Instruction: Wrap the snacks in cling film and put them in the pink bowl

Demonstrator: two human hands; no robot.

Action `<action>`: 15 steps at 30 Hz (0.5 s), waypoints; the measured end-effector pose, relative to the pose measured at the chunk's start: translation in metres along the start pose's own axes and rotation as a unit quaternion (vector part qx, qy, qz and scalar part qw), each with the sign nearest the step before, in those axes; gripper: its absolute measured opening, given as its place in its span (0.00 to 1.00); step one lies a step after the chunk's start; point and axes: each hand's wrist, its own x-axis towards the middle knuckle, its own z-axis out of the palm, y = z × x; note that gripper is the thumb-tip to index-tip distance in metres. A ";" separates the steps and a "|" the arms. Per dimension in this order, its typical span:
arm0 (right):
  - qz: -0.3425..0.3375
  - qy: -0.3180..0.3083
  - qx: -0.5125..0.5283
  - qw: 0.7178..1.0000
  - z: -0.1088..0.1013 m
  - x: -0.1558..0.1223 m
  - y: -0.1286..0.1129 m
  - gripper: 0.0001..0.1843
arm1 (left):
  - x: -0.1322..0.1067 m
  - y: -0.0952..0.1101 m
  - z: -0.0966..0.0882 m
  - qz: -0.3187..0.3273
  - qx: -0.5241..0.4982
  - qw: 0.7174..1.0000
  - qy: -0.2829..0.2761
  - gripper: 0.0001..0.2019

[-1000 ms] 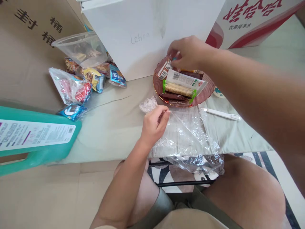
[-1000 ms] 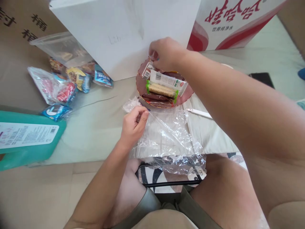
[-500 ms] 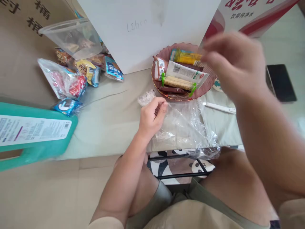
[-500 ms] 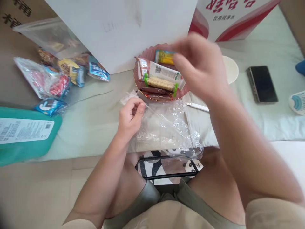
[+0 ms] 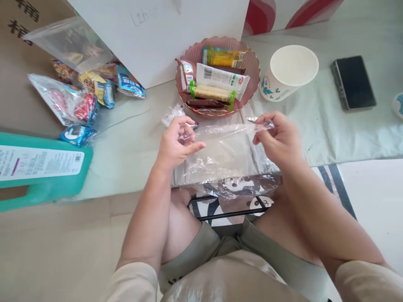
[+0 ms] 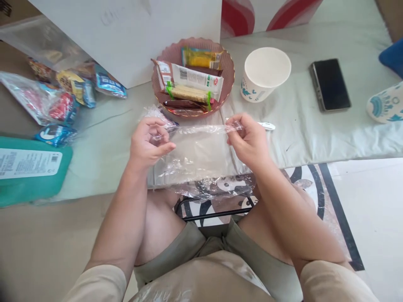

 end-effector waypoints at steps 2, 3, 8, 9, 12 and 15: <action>-0.022 0.042 -0.022 0.999 -0.005 -0.003 0.003 0.04 | 0.000 -0.002 -0.003 -0.025 0.010 1.000 0.001 0.30; -0.039 0.063 -0.037 0.997 -0.007 -0.004 0.004 0.03 | 0.000 -0.003 -0.003 -0.038 0.010 0.999 0.011 0.28; -0.132 0.176 -0.050 0.974 -0.015 -0.004 0.008 0.06 | 0.005 -0.004 0.003 -0.057 -0.084 0.987 0.123 0.28; -0.139 0.184 -0.019 0.973 -0.017 -0.003 0.009 0.08 | 0.007 -0.003 0.005 -0.053 -0.112 0.982 0.140 0.28; -0.107 0.095 0.060 0.988 -0.019 0.000 0.012 0.16 | 0.013 0.002 0.008 -0.060 -0.162 0.970 0.169 0.28; -0.043 0.000 0.034 0.998 -0.018 0.000 0.017 0.09 | 0.014 0.006 0.007 -0.074 -0.192 0.963 0.175 0.27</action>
